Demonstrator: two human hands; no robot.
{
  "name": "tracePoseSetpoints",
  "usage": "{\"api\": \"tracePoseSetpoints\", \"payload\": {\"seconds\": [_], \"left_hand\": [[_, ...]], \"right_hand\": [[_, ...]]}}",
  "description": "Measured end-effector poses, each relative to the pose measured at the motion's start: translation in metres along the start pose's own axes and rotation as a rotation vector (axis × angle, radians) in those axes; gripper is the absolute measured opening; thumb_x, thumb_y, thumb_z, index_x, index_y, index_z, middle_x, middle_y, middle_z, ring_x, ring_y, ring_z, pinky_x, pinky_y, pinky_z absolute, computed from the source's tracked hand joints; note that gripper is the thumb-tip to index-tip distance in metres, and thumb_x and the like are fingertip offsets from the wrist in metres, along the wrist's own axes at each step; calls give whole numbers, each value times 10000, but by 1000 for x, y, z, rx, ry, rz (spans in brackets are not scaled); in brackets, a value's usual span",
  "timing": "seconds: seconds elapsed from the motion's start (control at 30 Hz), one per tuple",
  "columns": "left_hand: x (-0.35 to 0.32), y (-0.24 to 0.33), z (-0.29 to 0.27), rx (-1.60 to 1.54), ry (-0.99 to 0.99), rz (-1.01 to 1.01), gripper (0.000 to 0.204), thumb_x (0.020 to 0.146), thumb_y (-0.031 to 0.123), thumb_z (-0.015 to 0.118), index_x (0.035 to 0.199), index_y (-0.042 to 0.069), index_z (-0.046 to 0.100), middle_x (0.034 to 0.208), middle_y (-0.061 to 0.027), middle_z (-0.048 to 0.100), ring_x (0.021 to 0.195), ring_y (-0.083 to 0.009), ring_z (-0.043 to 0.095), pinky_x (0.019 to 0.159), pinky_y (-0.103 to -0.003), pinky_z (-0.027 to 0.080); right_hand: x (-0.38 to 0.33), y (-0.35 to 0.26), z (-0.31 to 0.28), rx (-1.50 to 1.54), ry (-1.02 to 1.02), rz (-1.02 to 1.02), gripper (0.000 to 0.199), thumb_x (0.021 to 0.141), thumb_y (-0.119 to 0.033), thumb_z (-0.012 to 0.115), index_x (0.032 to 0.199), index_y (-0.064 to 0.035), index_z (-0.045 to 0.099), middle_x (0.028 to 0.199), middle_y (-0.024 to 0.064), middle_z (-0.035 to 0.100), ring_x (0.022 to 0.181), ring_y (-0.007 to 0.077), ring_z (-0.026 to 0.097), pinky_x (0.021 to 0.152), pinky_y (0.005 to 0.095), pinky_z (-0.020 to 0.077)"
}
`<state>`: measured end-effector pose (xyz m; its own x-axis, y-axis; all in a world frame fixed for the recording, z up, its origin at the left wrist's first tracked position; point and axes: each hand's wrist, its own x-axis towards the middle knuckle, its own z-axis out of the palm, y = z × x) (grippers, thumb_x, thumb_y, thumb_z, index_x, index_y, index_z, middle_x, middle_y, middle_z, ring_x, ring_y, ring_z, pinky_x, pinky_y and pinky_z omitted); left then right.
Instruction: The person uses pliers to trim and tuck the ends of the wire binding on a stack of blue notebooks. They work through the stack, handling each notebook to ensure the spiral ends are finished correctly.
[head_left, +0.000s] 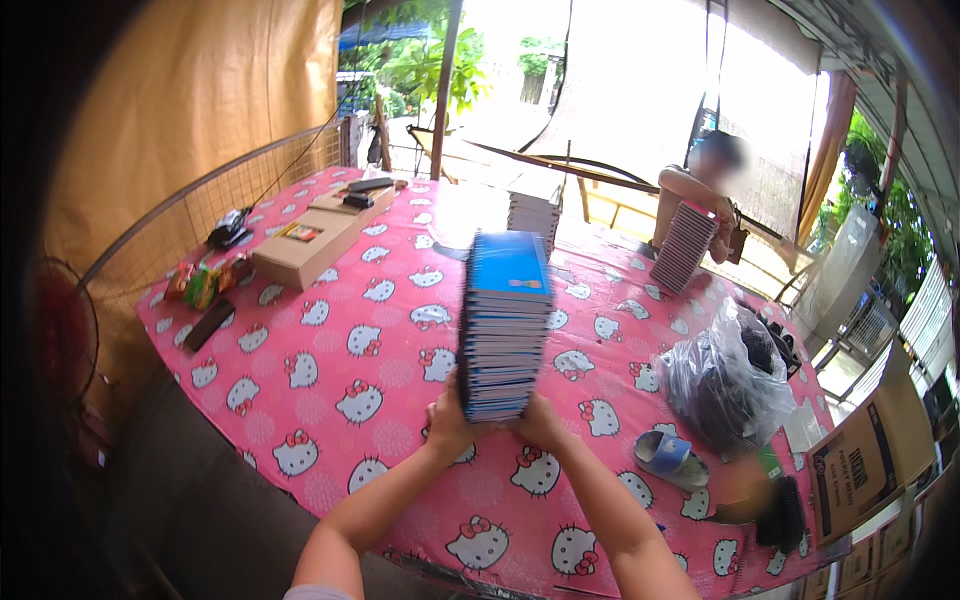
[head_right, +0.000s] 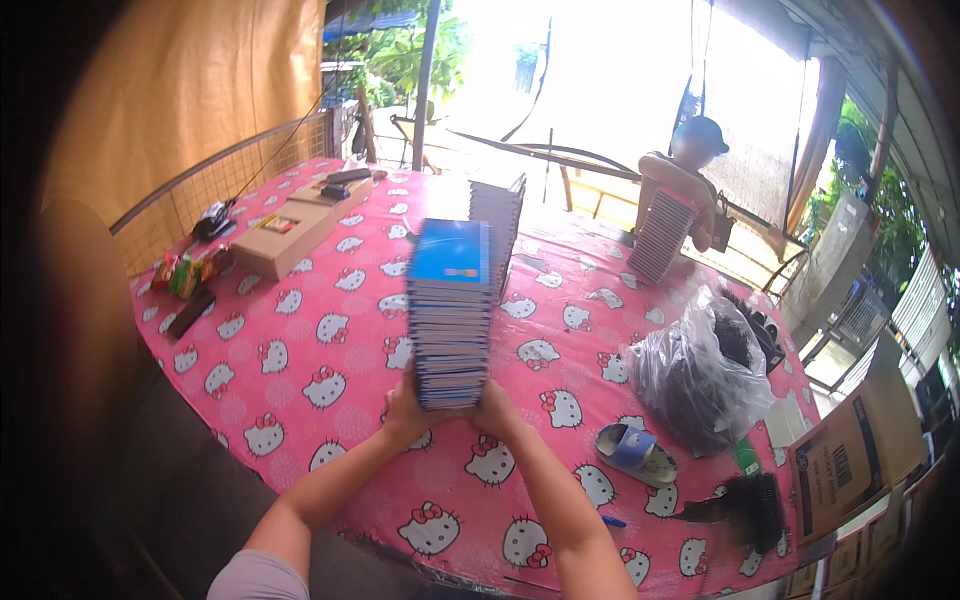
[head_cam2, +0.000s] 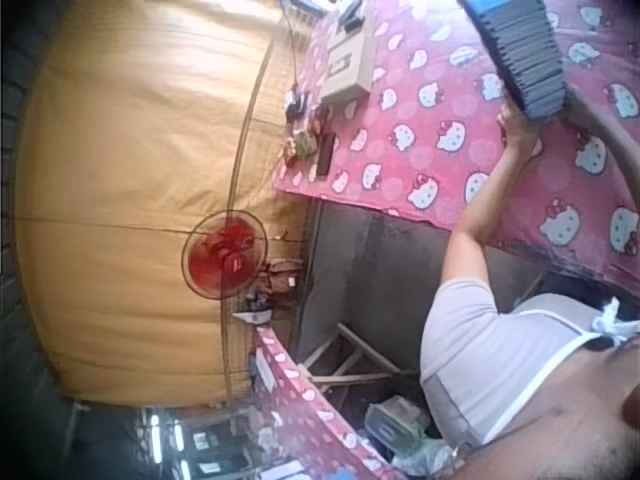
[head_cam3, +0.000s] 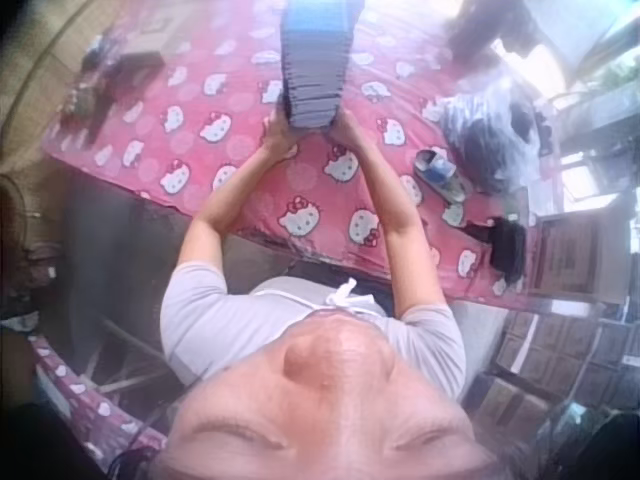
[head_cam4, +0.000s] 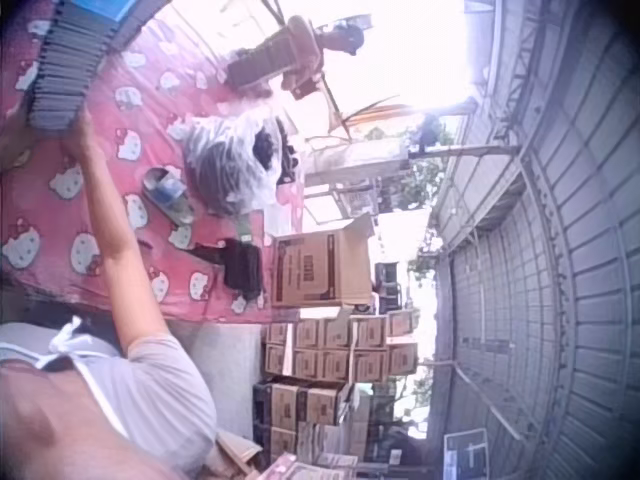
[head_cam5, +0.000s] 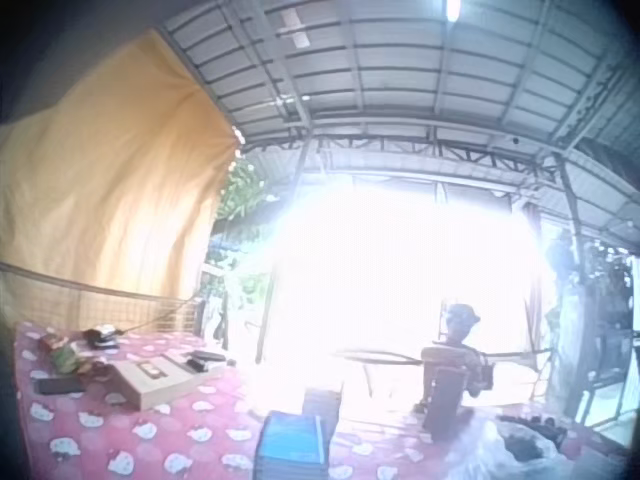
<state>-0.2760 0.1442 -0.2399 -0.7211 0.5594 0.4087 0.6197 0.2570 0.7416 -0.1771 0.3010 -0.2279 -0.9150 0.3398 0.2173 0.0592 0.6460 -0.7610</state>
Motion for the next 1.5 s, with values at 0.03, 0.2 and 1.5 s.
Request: {"api": "tracePoseSetpoints", "payload": {"seconds": [0.03, 0.2, 1.5], "left_hand": [[5, -3, -11, -56, 51, 19, 1123, 555, 359, 869, 1417, 76, 208, 1131, -143, 623, 979, -337, 622, 853, -487, 426], [31, -9, -30, -205, 128, 5, 1035, 594, 230, 848, 1409, 79, 227, 1185, -158, 596, 1058, -311, 616, 853, -390, 512], [309, -149, 44, -123, -125, -136, 571, 567, 101, 850, 1089, 32, 631, 1036, -102, 683, 936, -181, 642, 839, -315, 501]], "right_hand": [[13, 0, 11, 18, -12, -31, 536, 696, -216, 795, 1154, -46, 575, 1137, 139, 612, 1056, 299, 589, 873, 373, 478], [55, -13, 27, -230, 64, 32, 690, 688, -277, 802, 1258, -49, 487, 1177, 197, 563, 1105, 357, 536, 954, 409, 418], [233, 119, -31, -268, 443, 172, 545, 569, -308, 842, 970, 1, 643, 951, 200, 644, 958, 354, 592, 838, 416, 477]]}}
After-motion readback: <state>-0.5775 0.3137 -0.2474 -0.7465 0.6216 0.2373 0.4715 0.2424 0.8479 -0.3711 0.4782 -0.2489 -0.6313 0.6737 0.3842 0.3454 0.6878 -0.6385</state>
